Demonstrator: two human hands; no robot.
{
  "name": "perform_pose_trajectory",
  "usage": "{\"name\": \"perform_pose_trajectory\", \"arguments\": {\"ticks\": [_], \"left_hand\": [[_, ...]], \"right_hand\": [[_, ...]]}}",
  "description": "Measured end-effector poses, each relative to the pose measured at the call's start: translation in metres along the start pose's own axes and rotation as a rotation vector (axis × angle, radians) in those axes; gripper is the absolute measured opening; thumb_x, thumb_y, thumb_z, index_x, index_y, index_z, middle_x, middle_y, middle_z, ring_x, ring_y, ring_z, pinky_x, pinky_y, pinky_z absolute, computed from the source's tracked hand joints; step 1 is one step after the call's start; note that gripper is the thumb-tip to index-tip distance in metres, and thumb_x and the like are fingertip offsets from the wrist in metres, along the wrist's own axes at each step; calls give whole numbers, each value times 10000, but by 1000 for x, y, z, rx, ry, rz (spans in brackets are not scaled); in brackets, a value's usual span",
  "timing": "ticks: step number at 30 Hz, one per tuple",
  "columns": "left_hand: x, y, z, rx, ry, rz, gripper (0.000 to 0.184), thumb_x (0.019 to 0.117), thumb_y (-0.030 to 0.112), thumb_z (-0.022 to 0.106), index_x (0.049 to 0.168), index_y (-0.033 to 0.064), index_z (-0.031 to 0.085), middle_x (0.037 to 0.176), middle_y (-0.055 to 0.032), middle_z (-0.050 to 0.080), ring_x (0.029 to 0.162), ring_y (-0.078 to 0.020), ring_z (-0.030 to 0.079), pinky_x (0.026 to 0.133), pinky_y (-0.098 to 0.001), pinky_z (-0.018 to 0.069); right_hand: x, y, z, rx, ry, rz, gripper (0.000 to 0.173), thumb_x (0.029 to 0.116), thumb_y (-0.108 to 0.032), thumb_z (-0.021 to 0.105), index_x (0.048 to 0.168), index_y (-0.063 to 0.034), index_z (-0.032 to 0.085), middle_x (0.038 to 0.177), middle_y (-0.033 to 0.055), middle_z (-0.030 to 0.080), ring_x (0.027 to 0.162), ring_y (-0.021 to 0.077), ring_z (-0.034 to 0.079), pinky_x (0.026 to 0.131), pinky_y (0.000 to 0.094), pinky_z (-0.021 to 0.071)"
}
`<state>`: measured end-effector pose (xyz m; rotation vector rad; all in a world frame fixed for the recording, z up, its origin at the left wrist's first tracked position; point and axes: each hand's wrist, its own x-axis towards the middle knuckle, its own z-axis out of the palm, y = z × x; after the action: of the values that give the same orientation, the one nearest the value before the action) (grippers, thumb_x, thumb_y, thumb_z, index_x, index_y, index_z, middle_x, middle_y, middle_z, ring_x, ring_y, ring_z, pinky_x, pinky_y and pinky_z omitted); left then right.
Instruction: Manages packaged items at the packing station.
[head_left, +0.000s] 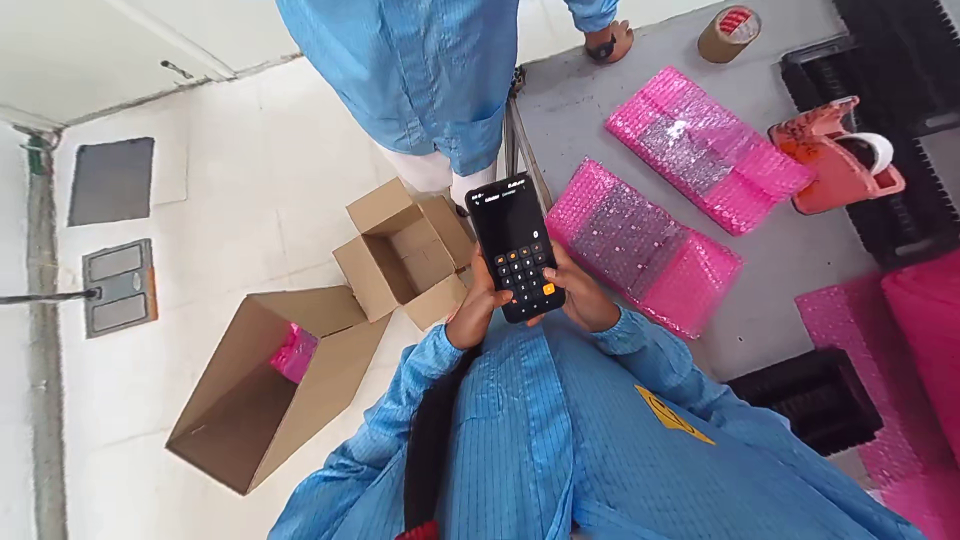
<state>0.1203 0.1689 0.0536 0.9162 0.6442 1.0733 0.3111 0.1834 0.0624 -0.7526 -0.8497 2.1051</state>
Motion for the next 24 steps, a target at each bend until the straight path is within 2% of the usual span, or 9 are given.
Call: {"name": "perform_pose_trajectory", "arguments": {"ticks": [3, 5, 9, 12, 15, 20, 24], "left_hand": [[-6, 1, -1, 47, -14, -7, 900, 911, 235, 579, 1493, 3, -67, 1393, -28, 477, 1257, -72, 555, 1080, -315, 479], [-10, 2, -2, 67, -18, -6, 823, 920, 254, 557, 1506, 52, 15, 1381, 2, 504, 1248, -69, 560, 1083, -322, 472], [-17, 6, -3, 63, -43, -1, 777, 935, 278, 533, 1520, 101, 52, 1363, 47, 532, 1248, -62, 557, 1082, -321, 465], [-20, 6, -3, 61, -48, -16, 765, 927, 239, 515, 1517, 93, 49, 1344, 40, 538, 1229, -60, 566, 1069, -317, 473], [-23, 6, -3, 71, -53, -18, 754, 919, 219, 509, 1512, 102, 58, 1344, 35, 530, 1227, -58, 563, 1062, -313, 473], [-26, 6, -2, 69, -63, -30, 723, 914, 170, 481, 1512, 122, 77, 1345, 38, 523, 1221, -56, 563, 1054, -311, 477], [-27, 5, 0, 58, -80, -25, 728, 914, 184, 489, 1508, 126, 74, 1342, 46, 521, 1219, -54, 563, 1049, -309, 480]], "right_hand": [[-3, 6, 6, -64, 77, -29, 460, 1005, -278, 391, 1433, -141, 294, 1130, 3, 690, 886, 164, 743, 590, 318, 635], [-5, 11, 10, -95, 122, -54, 442, 1009, -289, 377, 1423, -143, 327, 1102, -1, 700, 852, 148, 742, 565, 304, 629], [-9, 18, 14, -117, 114, -96, 486, 941, -152, 415, 1417, -151, 322, 1094, -33, 696, 850, 125, 742, 577, 302, 636], [-12, 20, 17, -131, 102, -110, 495, 916, -67, 418, 1393, -174, 343, 1092, -49, 701, 844, 115, 743, 582, 295, 639], [-15, 21, 21, -155, 125, -106, 484, 907, -44, 421, 1367, -181, 356, 1087, -49, 697, 842, 106, 740, 578, 285, 636], [-18, 24, 23, -170, 127, -126, 544, 894, -11, 439, 1407, -162, 336, 1108, -25, 693, 843, 118, 741, 578, 288, 639], [-22, 24, 25, -205, 151, -124, 516, 922, -3, 437, 1405, -156, 334, 1087, -25, 696, 824, 110, 742, 574, 278, 638]]}}
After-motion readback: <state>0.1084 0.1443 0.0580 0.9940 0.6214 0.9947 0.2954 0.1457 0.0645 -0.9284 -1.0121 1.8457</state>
